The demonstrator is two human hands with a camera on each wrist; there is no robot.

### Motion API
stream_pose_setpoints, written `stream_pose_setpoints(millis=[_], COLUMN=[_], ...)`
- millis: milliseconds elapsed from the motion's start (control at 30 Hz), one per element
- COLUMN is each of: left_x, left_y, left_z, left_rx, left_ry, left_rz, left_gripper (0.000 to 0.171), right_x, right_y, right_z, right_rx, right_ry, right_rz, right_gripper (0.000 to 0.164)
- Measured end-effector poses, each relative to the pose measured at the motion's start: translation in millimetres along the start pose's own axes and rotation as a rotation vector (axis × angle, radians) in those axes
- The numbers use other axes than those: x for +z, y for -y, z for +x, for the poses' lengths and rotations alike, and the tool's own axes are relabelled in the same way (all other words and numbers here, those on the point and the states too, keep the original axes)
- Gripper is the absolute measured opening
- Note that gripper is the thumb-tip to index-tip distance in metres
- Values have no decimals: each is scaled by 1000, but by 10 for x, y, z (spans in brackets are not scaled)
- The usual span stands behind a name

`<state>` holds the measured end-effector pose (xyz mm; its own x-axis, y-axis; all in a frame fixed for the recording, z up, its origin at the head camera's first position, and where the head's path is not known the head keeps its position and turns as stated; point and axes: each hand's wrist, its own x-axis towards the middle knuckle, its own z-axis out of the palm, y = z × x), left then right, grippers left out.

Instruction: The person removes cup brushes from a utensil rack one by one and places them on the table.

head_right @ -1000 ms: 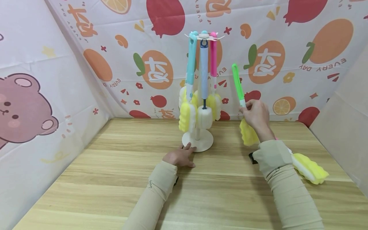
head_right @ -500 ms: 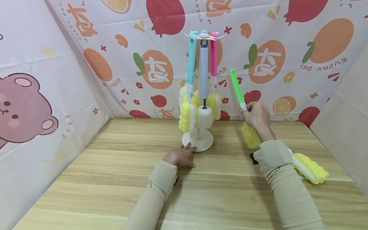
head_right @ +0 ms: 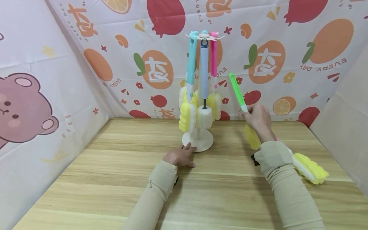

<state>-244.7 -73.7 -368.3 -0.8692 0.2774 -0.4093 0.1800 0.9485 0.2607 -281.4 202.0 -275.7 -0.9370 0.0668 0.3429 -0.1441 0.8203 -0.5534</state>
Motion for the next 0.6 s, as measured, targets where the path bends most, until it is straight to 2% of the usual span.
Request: stream_pose_setpoints(millis=[600], left_x=[12], left_y=[0], left_z=[7], left_rx=[-1], left_ry=[-11], left_rz=[8], left_gripper=[72], right_x=[51], right_y=[-143], right_z=[13], right_rx=[7], right_ry=[36], right_rz=[-57], right_gripper=[26])
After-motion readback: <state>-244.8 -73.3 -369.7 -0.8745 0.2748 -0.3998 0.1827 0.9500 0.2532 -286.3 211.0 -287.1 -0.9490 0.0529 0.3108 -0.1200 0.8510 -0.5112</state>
